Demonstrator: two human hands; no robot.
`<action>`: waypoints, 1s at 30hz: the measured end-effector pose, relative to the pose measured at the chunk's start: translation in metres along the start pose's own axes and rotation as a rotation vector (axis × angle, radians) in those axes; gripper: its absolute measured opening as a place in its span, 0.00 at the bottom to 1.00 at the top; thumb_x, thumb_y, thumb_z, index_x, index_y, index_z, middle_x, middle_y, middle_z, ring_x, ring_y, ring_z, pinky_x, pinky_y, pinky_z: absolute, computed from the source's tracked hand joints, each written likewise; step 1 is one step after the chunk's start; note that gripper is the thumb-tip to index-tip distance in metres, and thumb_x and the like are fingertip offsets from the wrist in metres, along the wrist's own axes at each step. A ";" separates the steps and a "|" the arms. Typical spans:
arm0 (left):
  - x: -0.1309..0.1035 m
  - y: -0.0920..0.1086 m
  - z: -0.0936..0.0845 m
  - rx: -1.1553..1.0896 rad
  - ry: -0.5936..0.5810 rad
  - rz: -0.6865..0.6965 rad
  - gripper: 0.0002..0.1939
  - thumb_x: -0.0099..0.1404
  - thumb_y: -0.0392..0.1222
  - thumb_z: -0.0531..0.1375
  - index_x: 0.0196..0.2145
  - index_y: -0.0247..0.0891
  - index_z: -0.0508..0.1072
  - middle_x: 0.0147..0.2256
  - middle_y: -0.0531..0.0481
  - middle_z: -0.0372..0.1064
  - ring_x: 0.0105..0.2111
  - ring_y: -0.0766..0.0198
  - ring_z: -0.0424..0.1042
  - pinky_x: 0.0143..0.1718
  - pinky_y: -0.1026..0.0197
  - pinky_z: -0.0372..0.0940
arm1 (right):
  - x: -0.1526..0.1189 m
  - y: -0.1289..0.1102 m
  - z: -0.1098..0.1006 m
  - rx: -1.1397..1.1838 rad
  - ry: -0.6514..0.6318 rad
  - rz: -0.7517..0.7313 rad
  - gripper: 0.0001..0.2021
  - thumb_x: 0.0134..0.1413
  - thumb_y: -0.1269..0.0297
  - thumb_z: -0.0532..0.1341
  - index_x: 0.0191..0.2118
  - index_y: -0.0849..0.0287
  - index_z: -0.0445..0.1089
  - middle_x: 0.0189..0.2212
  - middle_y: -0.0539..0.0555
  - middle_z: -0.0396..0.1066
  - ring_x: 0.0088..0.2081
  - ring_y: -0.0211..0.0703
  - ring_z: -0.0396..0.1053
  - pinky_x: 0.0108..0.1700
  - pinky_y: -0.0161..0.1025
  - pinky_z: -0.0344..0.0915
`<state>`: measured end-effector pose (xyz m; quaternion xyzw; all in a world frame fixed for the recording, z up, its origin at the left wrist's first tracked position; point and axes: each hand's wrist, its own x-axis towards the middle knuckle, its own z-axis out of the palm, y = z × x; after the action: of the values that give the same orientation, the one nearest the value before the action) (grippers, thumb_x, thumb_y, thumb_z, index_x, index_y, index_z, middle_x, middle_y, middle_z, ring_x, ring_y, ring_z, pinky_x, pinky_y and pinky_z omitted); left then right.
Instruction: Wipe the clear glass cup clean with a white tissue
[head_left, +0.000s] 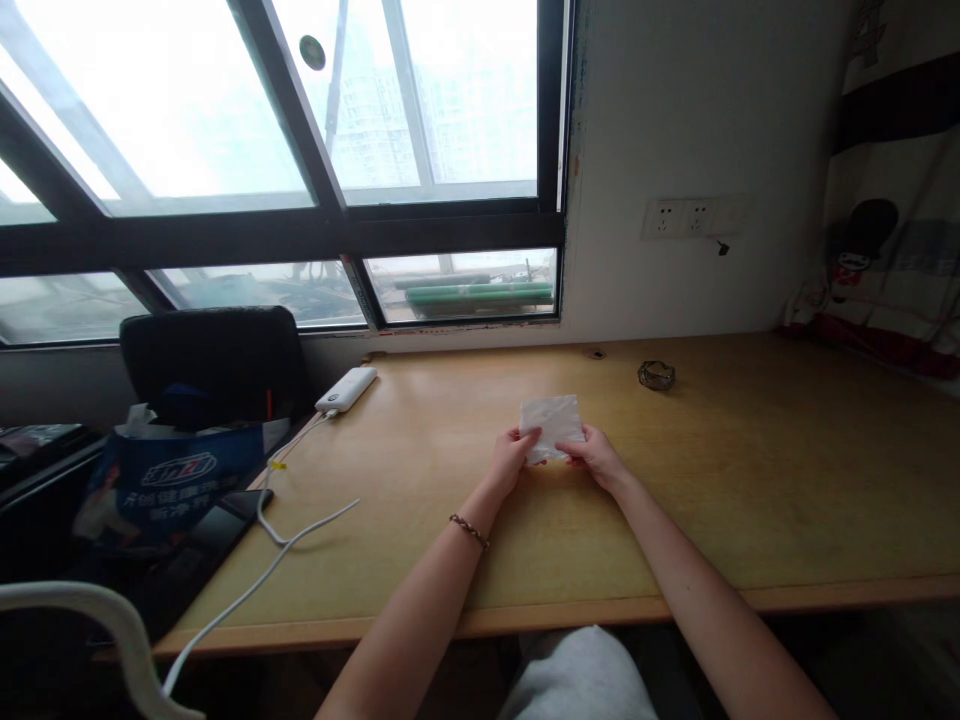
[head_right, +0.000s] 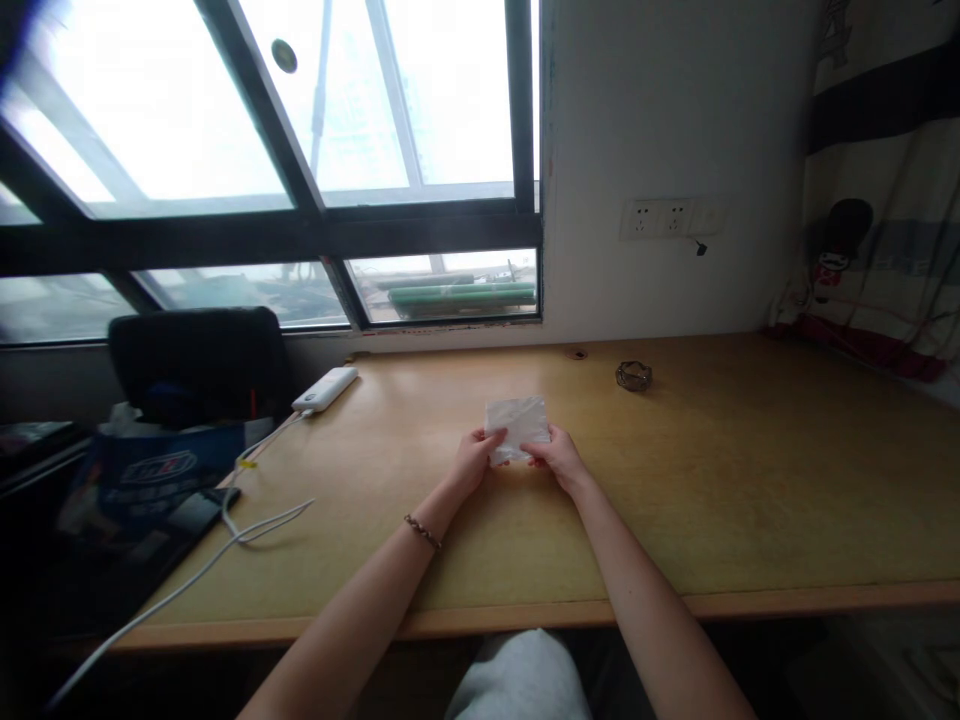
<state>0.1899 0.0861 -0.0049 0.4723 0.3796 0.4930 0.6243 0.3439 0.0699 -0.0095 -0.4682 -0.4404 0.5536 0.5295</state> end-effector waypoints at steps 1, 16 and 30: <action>0.000 0.001 0.000 -0.010 0.015 -0.003 0.18 0.45 0.50 0.62 0.28 0.30 0.70 0.21 0.48 0.68 0.16 0.69 0.63 0.17 0.67 0.60 | 0.001 0.001 -0.001 0.002 0.024 -0.013 0.18 0.28 0.65 0.66 0.33 0.61 0.65 0.21 0.48 0.69 0.15 0.30 0.60 0.16 0.29 0.58; -0.001 -0.010 0.013 -0.307 0.008 0.007 0.22 0.45 0.39 0.64 0.39 0.33 0.66 0.39 0.41 0.68 0.36 0.57 0.69 0.36 0.57 0.65 | 0.005 0.002 -0.002 0.047 0.187 -0.098 0.19 0.28 0.63 0.65 0.33 0.60 0.63 0.20 0.47 0.68 0.15 0.30 0.58 0.15 0.28 0.53; -0.006 -0.004 0.017 -0.421 -0.081 0.053 0.21 0.48 0.37 0.62 0.41 0.33 0.64 0.41 0.42 0.67 0.38 0.58 0.68 0.39 0.58 0.63 | -0.002 -0.002 0.006 -0.005 0.054 -0.005 0.24 0.30 0.61 0.66 0.38 0.60 0.62 0.23 0.49 0.69 0.16 0.32 0.61 0.14 0.28 0.53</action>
<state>0.2054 0.0762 -0.0046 0.3608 0.2303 0.5581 0.7109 0.3384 0.0681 -0.0062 -0.4831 -0.4286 0.5383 0.5414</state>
